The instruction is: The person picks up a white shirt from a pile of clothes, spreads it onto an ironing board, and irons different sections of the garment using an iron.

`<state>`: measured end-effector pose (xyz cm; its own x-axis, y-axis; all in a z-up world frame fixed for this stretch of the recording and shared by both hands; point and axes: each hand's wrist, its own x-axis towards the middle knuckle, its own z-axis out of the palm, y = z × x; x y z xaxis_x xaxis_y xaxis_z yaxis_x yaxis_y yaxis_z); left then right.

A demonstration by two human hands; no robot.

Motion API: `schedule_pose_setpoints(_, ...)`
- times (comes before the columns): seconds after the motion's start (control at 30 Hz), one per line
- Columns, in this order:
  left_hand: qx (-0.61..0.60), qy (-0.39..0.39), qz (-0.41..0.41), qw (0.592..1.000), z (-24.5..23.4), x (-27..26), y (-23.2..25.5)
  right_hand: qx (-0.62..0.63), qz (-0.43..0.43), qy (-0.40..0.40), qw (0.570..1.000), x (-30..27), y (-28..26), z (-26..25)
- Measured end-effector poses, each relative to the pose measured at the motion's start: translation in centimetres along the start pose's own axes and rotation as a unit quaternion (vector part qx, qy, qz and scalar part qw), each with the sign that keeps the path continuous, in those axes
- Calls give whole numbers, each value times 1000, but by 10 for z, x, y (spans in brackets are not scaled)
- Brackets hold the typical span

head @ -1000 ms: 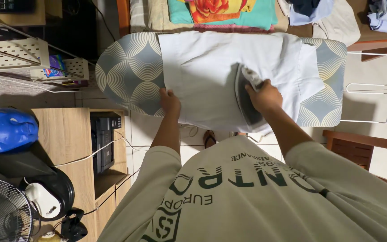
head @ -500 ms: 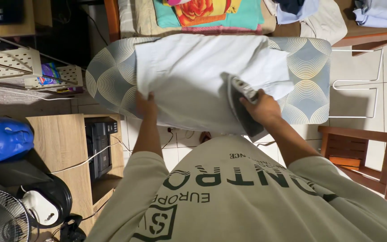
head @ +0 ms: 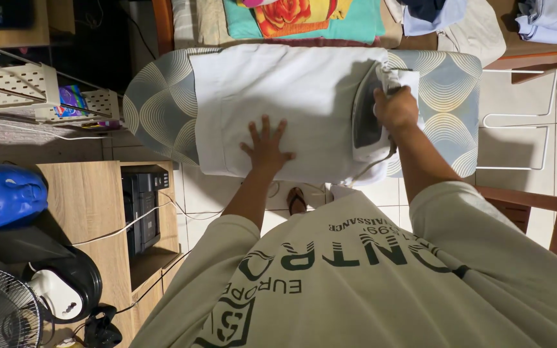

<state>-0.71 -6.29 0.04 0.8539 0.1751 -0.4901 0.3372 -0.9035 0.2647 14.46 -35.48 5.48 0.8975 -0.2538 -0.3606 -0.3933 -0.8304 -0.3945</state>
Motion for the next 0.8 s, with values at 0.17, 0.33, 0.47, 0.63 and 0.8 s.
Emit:
schedule_pose_setpoints(0.17,-13,-38,-30,999,-10,-4,8,-18,-29,-34,999,-48,24,2)
schedule_pose_setpoints(0.33,-20,-38,-29,999,-14,-10,12,-43,37,-84,995,-99,34,3)
schedule_pose_setpoints(0.47,-13,-19,-23,999,-12,-6,12,-16,9,-14,1000,-55,-1,-2)
schedule_pose_setpoints(0.63,-8,-35,-35,999,-20,-9,13,-41,-5,-66,997,-51,-13,-7)
schedule_pose_setpoints(0.8,-7,-40,-41,998,-21,-15,17,-131,-24,-123,984,-113,51,-20)
